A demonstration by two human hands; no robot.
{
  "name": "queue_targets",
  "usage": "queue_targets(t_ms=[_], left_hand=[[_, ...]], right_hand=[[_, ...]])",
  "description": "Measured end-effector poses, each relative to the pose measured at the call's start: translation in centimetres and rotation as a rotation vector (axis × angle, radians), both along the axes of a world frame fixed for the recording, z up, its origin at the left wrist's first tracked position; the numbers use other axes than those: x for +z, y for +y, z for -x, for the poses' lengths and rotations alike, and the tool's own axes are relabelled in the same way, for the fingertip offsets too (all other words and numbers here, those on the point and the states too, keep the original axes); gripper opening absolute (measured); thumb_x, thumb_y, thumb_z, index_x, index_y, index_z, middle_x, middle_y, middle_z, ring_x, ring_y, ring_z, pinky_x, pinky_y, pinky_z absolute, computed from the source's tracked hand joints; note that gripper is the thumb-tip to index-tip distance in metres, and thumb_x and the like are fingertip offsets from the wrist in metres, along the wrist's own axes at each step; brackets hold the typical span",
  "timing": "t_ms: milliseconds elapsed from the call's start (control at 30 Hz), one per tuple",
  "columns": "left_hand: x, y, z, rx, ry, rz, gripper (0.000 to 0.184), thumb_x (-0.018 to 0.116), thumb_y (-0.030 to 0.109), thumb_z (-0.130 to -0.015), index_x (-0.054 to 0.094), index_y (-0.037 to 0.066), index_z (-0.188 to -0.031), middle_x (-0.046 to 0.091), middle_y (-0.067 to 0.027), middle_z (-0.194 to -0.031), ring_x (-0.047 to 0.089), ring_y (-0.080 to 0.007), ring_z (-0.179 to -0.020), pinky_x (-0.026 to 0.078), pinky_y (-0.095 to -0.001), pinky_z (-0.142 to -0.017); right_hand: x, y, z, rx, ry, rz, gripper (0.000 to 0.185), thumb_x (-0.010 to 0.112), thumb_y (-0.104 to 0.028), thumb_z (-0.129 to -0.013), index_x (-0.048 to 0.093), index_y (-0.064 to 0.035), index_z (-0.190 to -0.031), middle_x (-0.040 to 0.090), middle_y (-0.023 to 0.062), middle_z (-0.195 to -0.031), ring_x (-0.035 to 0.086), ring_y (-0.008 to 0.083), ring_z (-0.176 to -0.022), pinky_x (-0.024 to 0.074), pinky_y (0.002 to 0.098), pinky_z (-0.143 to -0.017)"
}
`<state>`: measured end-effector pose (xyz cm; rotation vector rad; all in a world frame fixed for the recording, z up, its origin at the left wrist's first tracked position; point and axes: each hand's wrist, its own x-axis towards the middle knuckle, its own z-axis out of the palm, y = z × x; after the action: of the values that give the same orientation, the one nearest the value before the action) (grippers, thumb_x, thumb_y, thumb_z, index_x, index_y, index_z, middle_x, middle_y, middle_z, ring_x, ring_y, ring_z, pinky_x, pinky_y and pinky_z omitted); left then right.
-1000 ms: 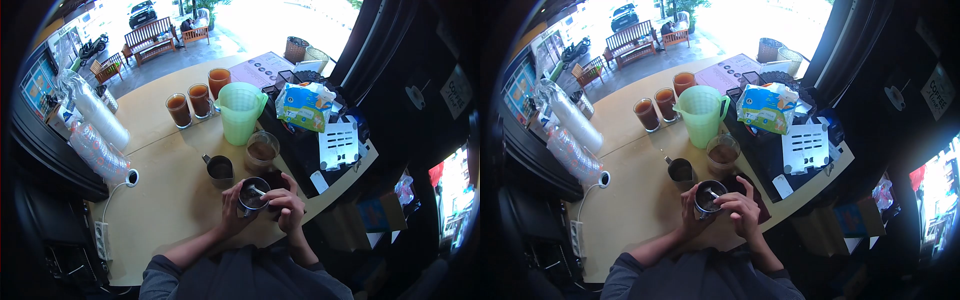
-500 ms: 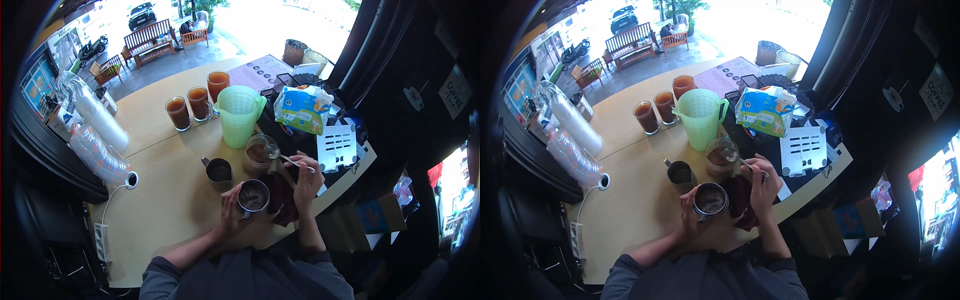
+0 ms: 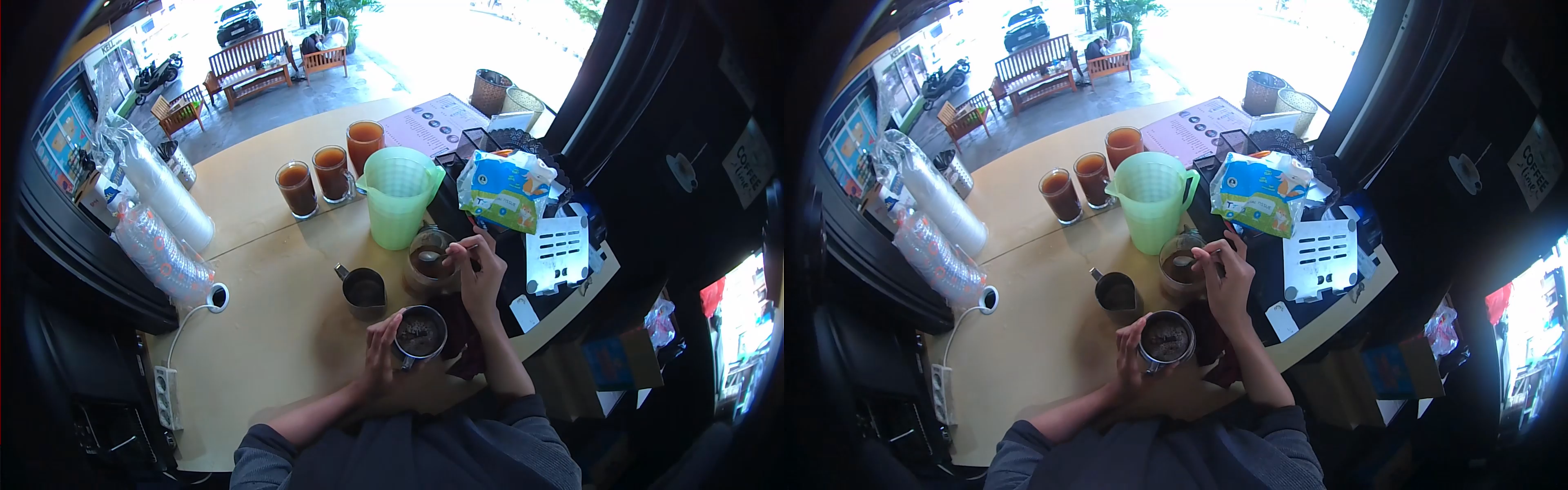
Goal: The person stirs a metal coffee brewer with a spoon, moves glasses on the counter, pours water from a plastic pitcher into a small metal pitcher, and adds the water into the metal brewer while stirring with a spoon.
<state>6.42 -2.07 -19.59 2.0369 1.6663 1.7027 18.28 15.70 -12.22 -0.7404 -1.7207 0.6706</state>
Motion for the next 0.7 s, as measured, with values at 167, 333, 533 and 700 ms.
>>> queue_targets(t_ms=[167,333,533,700], left_hand=[[-0.15,0.00,0.19,-0.003,0.023,0.018,0.092,0.083,0.029,-0.072,0.033,-0.005,-0.141,0.053,-0.0234,-0.131,0.052,-0.0349,-0.114,0.040,-0.0434,-0.096],[-0.02,-0.08,0.26,-0.013,0.021,0.021,0.090,0.082,0.028,-0.072,0.034,-0.005,-0.141,0.053,-0.0239,-0.130,0.053,-0.0351,-0.114,0.040,-0.0436,-0.096],[-0.04,-0.02,0.25,-0.013,0.024,0.009,0.090,0.082,0.028,-0.072,0.034,-0.005,-0.141,0.053,-0.0241,-0.130,0.053,-0.0355,-0.114,0.040,-0.0436,-0.096],[-0.09,0.02,0.20,-0.016,0.017,0.006,0.092,0.083,0.029,-0.072,0.033,-0.005,-0.142,0.052,-0.0239,-0.131,0.053,-0.0355,-0.114,0.040,-0.0431,-0.097]], right_hand=[[0.00,0.47,0.48,0.004,-0.045,0.016,0.016,0.063,-0.013,-0.092,0.062,-0.0028,-0.080,0.062,0.0033,-0.057,0.059,0.0162,-0.053,0.0373,0.0420,-0.103],[0.29,0.87,0.71,0.000,-0.079,-0.052,0.016,0.063,-0.015,-0.092,0.062,-0.0033,-0.081,0.062,0.0031,-0.056,0.059,0.0172,-0.054,0.0367,0.0427,-0.104],[0.41,0.68,0.60,-0.008,-0.102,-0.102,0.015,0.063,-0.016,-0.093,0.064,-0.0037,-0.083,0.065,0.0043,-0.060,0.059,0.0176,-0.055,0.0363,0.0438,-0.105],[0.36,0.07,0.13,0.015,-0.019,-0.110,0.013,0.064,-0.013,-0.092,0.063,-0.0024,-0.084,0.068,0.0053,-0.065,0.065,0.0165,-0.061,0.0345,0.0446,-0.108]])
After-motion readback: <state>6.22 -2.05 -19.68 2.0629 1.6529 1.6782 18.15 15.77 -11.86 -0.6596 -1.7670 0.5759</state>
